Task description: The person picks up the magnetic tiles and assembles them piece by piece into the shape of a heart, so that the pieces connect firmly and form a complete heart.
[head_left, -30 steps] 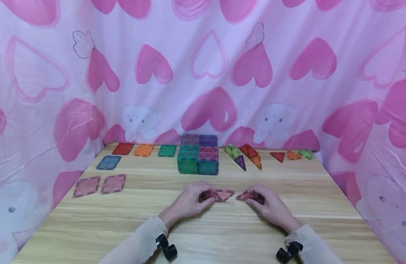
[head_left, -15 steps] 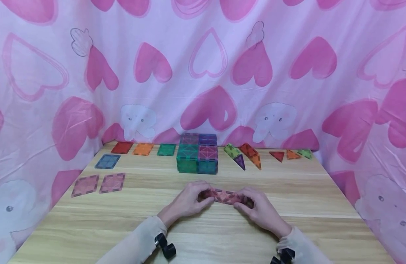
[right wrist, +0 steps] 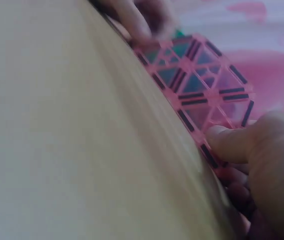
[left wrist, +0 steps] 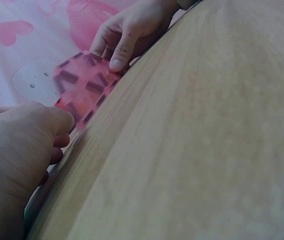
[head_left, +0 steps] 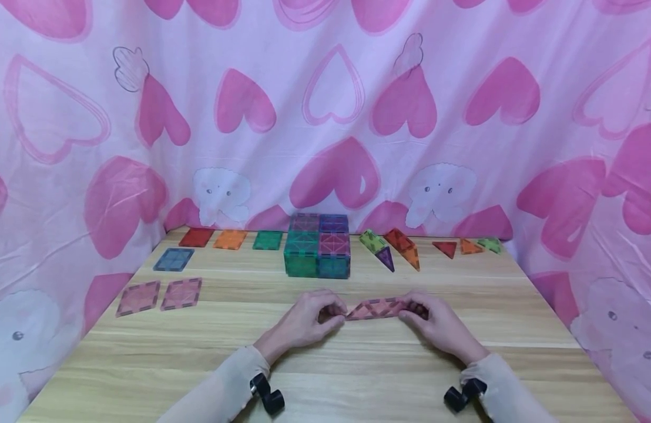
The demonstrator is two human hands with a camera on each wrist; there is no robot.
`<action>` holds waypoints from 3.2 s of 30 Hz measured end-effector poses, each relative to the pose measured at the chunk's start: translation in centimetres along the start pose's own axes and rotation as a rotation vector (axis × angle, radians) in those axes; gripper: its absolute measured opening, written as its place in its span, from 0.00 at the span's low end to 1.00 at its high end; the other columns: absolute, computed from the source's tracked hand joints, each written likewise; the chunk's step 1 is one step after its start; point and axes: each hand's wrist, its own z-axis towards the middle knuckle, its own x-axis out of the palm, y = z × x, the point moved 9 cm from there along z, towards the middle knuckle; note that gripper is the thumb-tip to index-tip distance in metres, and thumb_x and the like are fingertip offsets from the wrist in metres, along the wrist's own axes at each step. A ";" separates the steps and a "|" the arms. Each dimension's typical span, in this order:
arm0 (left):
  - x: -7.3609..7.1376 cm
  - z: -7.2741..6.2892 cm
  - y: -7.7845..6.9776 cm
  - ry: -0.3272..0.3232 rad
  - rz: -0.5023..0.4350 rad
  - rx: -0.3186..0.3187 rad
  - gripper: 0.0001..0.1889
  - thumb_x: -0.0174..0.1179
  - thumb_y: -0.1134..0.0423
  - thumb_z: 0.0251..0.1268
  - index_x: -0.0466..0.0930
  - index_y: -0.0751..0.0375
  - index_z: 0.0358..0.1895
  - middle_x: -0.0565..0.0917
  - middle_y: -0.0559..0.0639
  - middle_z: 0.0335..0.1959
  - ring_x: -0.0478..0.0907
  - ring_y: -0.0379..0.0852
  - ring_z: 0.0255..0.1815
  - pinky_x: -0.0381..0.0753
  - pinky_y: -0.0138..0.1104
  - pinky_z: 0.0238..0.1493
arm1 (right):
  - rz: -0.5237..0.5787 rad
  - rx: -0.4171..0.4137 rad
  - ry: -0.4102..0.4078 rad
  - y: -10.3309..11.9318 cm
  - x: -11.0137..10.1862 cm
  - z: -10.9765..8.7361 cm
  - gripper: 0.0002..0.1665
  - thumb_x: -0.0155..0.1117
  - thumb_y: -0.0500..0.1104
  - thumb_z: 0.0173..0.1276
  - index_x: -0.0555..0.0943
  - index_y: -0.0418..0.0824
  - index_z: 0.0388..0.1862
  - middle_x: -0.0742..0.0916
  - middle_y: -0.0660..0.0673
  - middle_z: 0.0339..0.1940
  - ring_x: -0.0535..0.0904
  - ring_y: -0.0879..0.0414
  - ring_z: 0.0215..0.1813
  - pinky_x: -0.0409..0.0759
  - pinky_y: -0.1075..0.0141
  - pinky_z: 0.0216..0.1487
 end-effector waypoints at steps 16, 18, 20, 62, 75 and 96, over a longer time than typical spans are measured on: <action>-0.2 0.0 -0.7 -0.033 -0.009 0.055 0.04 0.73 0.65 0.76 0.90 0.53 0.48 0.87 0.38 0.41 0.80 0.31 0.40 0.84 0.28 0.40 | -0.306 0.133 -0.205 -9.8 -12.2 -3.5 0.10 0.70 0.29 0.78 0.87 0.38 0.52 0.88 0.40 0.49 0.82 0.54 0.49 0.74 0.74 0.47; -0.2 0.0 -0.7 -0.033 -0.011 0.056 0.04 0.73 0.65 0.76 0.90 0.53 0.47 0.86 0.38 0.41 0.80 0.31 0.40 0.84 0.28 0.40 | -0.325 0.169 -0.213 -10.8 -13.1 -4.2 0.08 0.69 0.30 0.79 0.87 0.37 0.53 0.88 0.37 0.50 0.81 0.50 0.50 0.74 0.73 0.46; -0.2 0.0 -0.7 -0.029 -0.009 0.051 0.04 0.73 0.65 0.76 0.90 0.53 0.47 0.86 0.38 0.41 0.80 0.31 0.40 0.84 0.28 0.40 | -0.349 0.181 -0.227 -11.6 -13.9 -4.6 0.07 0.68 0.29 0.79 0.87 0.36 0.51 0.88 0.36 0.49 0.81 0.47 0.50 0.72 0.72 0.46; 0.0 0.3 -0.2 0.011 0.002 0.004 0.04 0.72 0.62 0.78 0.90 0.49 0.49 0.86 0.37 0.42 0.81 0.31 0.41 0.84 0.27 0.42 | -0.312 0.208 -0.324 -10.8 -9.1 4.6 0.17 0.69 0.48 0.83 0.88 0.33 0.51 0.86 0.37 0.40 0.78 0.43 0.43 0.73 0.52 0.44; -0.1 0.3 -0.2 0.012 -0.008 0.004 0.04 0.72 0.63 0.78 0.90 0.51 0.49 0.86 0.37 0.42 0.81 0.32 0.41 0.85 0.28 0.43 | -0.378 0.140 -0.353 -11.9 -10.9 4.3 0.32 0.57 0.29 0.74 0.73 0.26 0.77 0.73 0.22 0.79 0.61 0.22 0.70 0.57 0.28 0.63; -0.1 0.2 -0.1 0.018 -0.010 -0.022 0.03 0.70 0.61 0.80 0.90 0.50 0.49 0.86 0.36 0.43 0.80 0.32 0.42 0.84 0.29 0.43 | -0.363 0.274 -0.388 -12.5 -11.2 3.7 0.15 0.57 0.33 0.80 0.79 0.22 0.57 0.74 0.20 0.63 0.67 0.19 0.67 0.62 0.25 0.65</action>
